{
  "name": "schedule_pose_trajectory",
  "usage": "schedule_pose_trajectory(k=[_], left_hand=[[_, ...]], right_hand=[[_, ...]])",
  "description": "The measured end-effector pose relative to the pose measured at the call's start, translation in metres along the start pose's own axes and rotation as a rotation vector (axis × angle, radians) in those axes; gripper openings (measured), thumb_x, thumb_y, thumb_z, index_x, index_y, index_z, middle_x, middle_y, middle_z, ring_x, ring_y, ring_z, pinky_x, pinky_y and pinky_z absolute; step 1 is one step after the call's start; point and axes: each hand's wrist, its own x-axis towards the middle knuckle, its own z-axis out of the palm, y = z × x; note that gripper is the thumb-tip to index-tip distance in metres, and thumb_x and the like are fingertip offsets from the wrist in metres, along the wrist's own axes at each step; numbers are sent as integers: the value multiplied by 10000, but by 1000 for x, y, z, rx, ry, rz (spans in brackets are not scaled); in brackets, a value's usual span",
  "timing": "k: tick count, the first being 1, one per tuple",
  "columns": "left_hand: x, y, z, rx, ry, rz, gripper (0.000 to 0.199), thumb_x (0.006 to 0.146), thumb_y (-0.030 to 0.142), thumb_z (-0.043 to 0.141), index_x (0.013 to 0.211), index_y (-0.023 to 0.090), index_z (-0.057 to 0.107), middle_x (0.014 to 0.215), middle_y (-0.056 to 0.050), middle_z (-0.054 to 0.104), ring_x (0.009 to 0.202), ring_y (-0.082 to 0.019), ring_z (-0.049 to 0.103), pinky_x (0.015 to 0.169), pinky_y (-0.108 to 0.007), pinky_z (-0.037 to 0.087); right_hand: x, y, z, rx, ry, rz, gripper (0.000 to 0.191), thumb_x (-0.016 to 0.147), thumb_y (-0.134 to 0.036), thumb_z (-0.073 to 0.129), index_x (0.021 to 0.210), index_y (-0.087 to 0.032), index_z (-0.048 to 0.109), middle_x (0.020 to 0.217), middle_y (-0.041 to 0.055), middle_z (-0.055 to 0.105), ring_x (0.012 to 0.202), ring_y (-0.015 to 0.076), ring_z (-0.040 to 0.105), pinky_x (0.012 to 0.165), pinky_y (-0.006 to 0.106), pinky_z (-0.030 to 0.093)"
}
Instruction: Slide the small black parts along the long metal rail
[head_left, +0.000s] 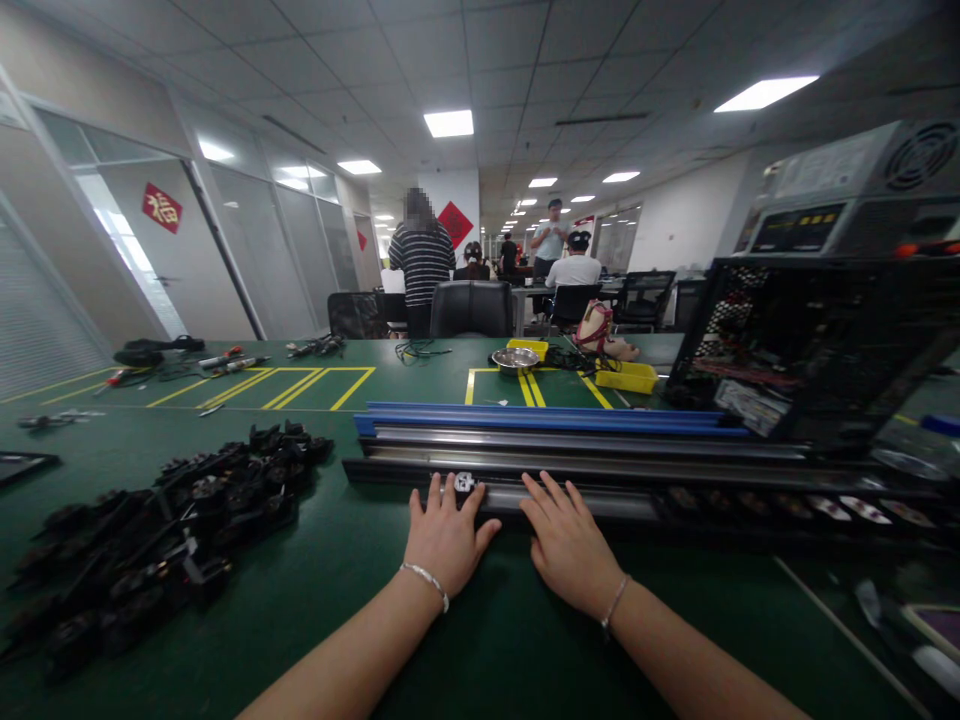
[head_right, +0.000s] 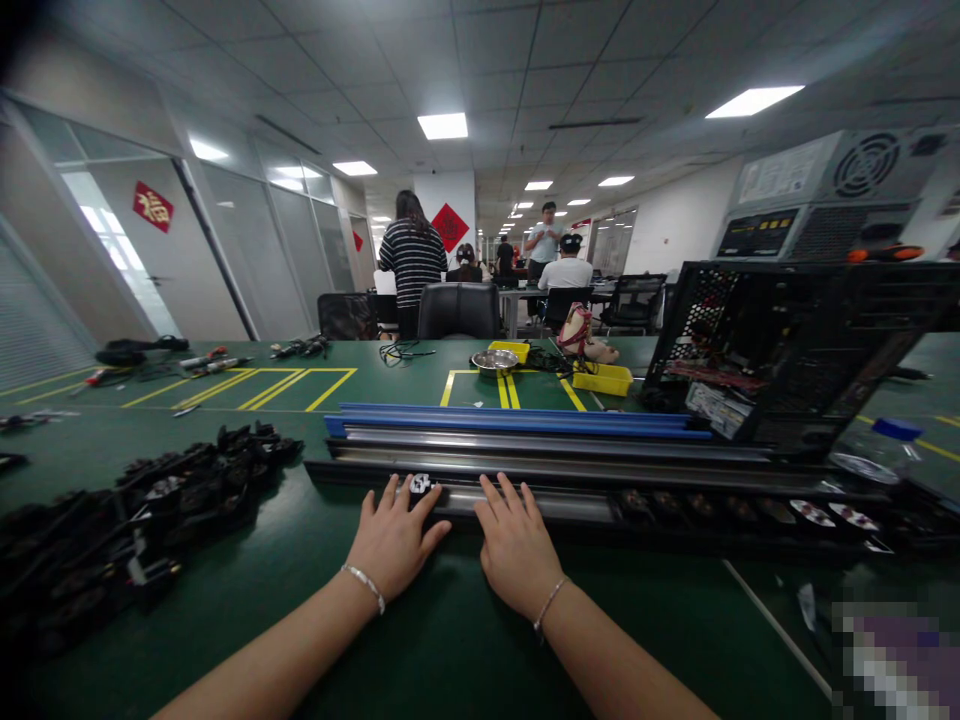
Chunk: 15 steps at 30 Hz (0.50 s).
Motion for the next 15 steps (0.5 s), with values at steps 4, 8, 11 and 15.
schedule_pose_trajectory(k=[4, 8, 11, 15], left_hand=[[1, -3, -5, 1, -27, -31, 540, 858, 581, 275, 1317, 332, 414, 1356, -132, 438, 1283, -348, 306, 973, -555, 261], [2, -3, -9, -10, -81, -63, 510, 867, 533, 319, 1315, 312, 423, 1359, -142, 432, 1268, -338, 334, 964, -522, 298], [1, -4, -9, -18, -89, -71, 513, 867, 532, 322, 1320, 310, 416, 1375, -145, 410, 1278, -338, 319, 955, -508, 317], [0, -8, -3, -31, -62, -75, 584, 823, 616, 338, 1356, 376, 320, 1458, -121, 271, 1316, -378, 215, 941, -572, 300]], right_hand=[[0, 0, 0, -9, 0, -3, 398, 759, -157, 444, 1143, -189, 547, 1430, 67, 337, 1329, 262, 214, 1070, 463, 152], [0, 0, -1, -14, -5, -5, 409, 752, -144, 440, 1143, -189, 549, 1429, 70, 338, 1330, 260, 213, 1071, 462, 148], [0, 0, -1, -7, -11, -2, 404, 755, -152, 441, 1142, -191, 547, 1430, 67, 336, 1330, 262, 213, 1072, 464, 145], [0, 0, 0, -9, -12, 1, 403, 753, -149, 440, 1139, -189, 546, 1432, 69, 334, 1331, 264, 208, 1070, 468, 146]])
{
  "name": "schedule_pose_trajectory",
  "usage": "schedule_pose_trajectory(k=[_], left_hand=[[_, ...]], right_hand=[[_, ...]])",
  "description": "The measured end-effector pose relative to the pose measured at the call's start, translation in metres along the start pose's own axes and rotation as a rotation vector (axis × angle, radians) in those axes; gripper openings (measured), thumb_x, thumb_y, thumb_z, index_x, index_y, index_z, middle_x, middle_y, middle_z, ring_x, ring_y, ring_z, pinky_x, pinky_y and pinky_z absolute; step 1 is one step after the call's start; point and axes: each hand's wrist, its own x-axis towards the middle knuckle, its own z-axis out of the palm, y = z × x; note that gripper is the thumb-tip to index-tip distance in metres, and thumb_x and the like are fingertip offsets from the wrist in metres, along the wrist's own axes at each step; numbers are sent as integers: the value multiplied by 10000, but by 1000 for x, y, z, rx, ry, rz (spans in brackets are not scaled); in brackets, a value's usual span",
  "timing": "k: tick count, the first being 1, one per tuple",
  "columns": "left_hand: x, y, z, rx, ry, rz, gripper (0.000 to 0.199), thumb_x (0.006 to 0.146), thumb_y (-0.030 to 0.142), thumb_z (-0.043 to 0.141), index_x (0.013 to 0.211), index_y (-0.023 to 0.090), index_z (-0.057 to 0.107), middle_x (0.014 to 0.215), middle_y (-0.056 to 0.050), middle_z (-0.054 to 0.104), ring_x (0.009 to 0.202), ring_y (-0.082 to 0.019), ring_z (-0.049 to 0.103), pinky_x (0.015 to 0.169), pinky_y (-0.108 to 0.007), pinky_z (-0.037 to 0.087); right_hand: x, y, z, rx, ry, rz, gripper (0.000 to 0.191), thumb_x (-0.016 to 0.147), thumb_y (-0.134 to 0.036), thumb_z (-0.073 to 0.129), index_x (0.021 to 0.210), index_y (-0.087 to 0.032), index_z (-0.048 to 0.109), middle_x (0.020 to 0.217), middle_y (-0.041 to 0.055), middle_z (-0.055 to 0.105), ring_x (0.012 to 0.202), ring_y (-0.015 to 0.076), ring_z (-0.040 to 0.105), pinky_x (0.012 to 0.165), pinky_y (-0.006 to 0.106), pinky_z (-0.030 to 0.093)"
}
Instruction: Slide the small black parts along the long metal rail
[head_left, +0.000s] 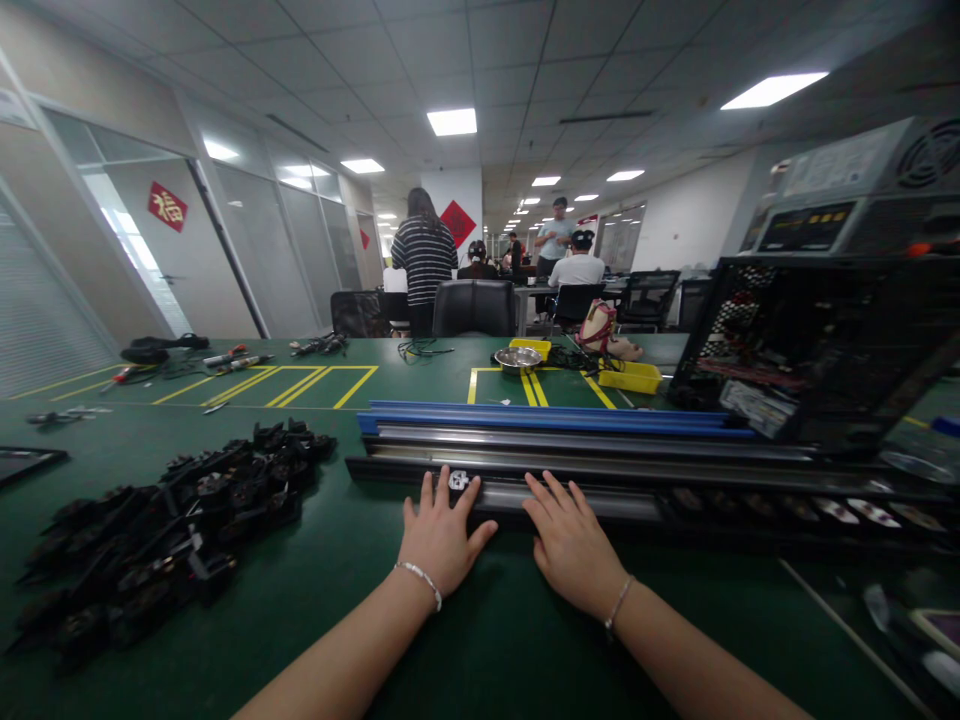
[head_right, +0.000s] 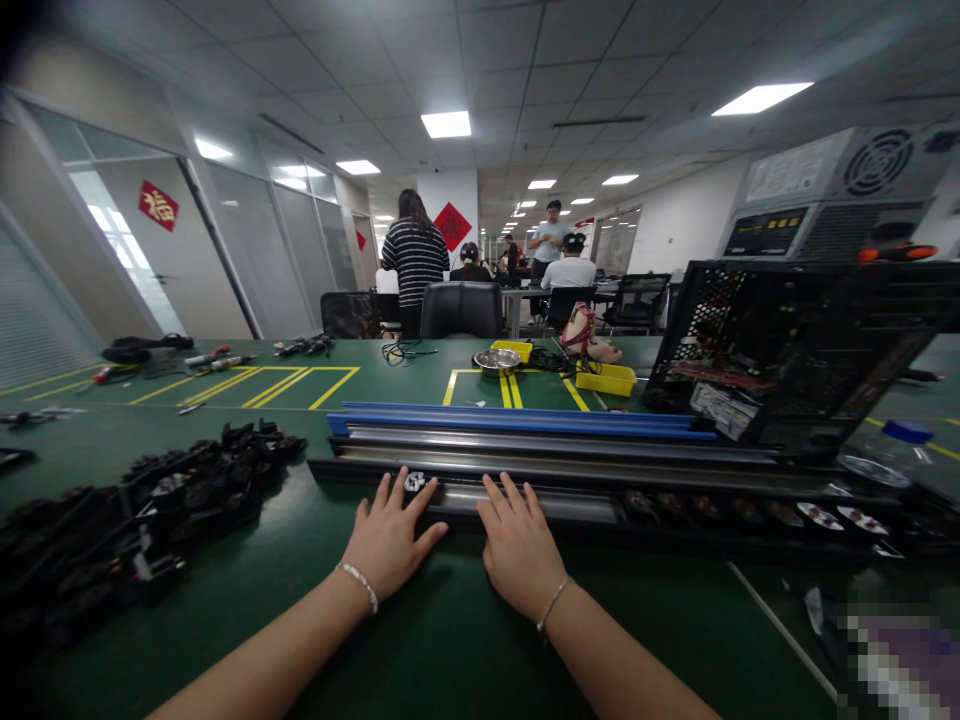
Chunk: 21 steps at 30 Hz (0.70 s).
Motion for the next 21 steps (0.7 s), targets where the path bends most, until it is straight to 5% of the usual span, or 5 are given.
schedule_pose_trajectory(k=[6, 14, 21], left_hand=[[2, -1, 1, 24, -33, -35, 607, 808, 652, 314, 1362, 409, 272, 1476, -99, 232, 1322, -408, 169, 943, -643, 237], [3, -2, -4, -2, 1, 38, 542, 849, 565, 343, 1342, 343, 369, 1412, -103, 368, 1289, -336, 305, 961, -462, 346], [5, -2, -3, -19, -2, 92, 537, 859, 544, 339, 1339, 307, 384, 1365, -70, 443, 1300, -285, 302, 1016, -470, 294]], right_hand=[[0, 0, 1, 0, 5, -5, 418, 745, -144, 450, 1149, -195, 541, 1432, 67, 333, 1336, 257, 198, 1072, 465, 141], [-1, 3, 0, -2, 11, -19, 409, 761, -149, 437, 1157, -194, 533, 1435, 67, 328, 1335, 258, 205, 1076, 468, 138], [-1, 4, 0, 9, 6, -17, 400, 763, -141, 427, 1144, -195, 536, 1430, 68, 336, 1335, 251, 206, 1076, 464, 136]])
